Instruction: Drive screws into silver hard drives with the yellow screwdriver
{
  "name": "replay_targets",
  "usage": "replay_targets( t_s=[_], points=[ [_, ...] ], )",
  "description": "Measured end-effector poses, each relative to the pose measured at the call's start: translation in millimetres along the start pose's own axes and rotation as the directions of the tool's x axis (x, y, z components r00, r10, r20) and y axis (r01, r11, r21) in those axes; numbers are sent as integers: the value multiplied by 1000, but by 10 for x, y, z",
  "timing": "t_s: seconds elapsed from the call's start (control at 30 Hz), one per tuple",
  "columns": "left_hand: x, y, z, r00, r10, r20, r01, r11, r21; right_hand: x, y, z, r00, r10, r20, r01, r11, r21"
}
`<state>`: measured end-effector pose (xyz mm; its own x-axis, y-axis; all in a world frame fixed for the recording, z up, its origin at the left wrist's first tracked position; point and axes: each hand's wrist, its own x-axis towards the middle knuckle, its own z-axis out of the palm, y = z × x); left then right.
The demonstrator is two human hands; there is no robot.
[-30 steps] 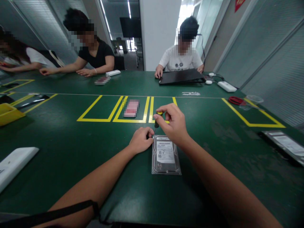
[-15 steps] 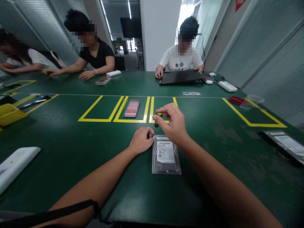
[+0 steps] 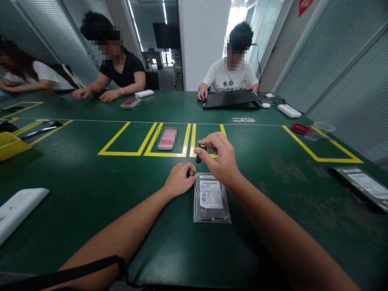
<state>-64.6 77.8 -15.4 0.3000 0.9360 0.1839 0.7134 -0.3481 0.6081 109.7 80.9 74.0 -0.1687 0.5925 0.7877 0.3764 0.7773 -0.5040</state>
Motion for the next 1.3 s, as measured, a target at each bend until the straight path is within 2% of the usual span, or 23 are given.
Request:
replay_targets(
  t_s=[0.2, 0.37, 0.7, 0.87, 1.3],
  points=[
    [1, -13, 2, 1000, 8, 11, -8, 1000, -5, -14, -1, -15, 1000, 8, 6, -8, 998, -57],
    [2, -17, -2, 1000, 13, 9, -13, 1000, -6, -16, -12, -7, 999, 18, 27, -17, 999, -33],
    [-3, -25, -10, 1000, 19, 9, -19, 1000, -19, -6, 7, -19, 1000, 17, 4, -17, 997, -77],
    [-7, -30, -24, 1000, 27, 13, -27, 999, -28, -15, -7, -20, 999, 20, 33, -19, 999, -41],
    [-21, -35, -32, 999, 34, 20, -33, 998, -47, -15, 17, -16, 999, 32, 2, -32, 998, -48]
  ],
)
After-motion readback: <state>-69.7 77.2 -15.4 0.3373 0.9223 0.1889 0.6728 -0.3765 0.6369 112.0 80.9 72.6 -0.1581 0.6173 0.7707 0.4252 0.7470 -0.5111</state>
